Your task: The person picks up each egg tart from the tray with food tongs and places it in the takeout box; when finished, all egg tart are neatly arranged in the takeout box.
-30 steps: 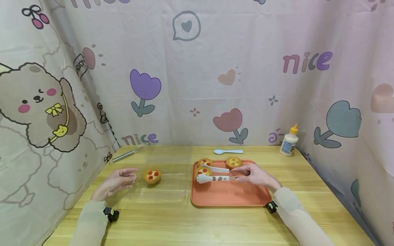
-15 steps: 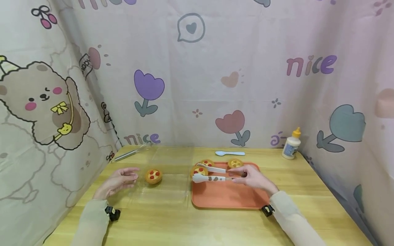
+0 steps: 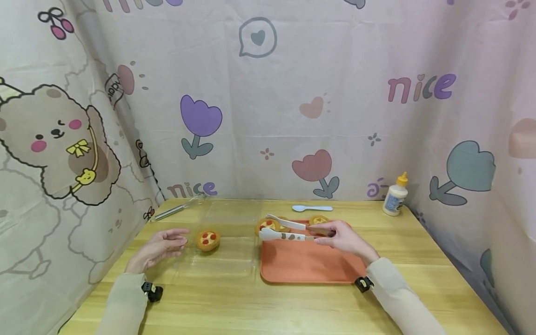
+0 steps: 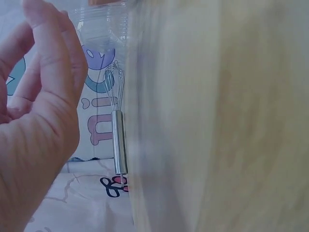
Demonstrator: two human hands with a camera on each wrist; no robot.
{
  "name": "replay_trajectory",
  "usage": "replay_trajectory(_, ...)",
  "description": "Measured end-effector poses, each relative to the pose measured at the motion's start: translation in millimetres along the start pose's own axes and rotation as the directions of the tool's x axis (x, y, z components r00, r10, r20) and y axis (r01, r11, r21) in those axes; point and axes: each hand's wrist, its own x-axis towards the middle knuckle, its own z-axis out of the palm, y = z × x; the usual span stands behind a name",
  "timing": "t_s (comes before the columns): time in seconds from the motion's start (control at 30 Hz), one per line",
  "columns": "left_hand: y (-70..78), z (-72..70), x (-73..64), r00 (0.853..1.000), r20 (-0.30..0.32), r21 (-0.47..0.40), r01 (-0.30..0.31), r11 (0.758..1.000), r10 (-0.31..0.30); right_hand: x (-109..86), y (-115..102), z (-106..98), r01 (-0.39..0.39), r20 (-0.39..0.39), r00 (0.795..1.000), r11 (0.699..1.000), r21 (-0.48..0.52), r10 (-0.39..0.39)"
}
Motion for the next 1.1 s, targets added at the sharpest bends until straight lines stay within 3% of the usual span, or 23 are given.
replay_trajectory(0.43,-3.0,-1.5,0.4,1.0,0.024,-0.016,-0.015,1.0,0.016,4.3,-20.5,18.5,0.021,0.039,0.999,0.999,-0.043,-0.019)
replay_trajectory(0.77,-3.7,-0.6,-0.1,1.0,0.017,-0.037,-0.014,0.999,0.014,9.4,-21.8,25.1,0.043,0.044,0.998,0.996,-0.078,-0.04)
replay_trajectory(1.1,-3.0,0.0,-0.5,1.0,0.016,-0.055,-0.012,0.998,0.013,14.8,-28.3,37.5,0.049,0.064,0.997,0.999,-0.016,-0.048)
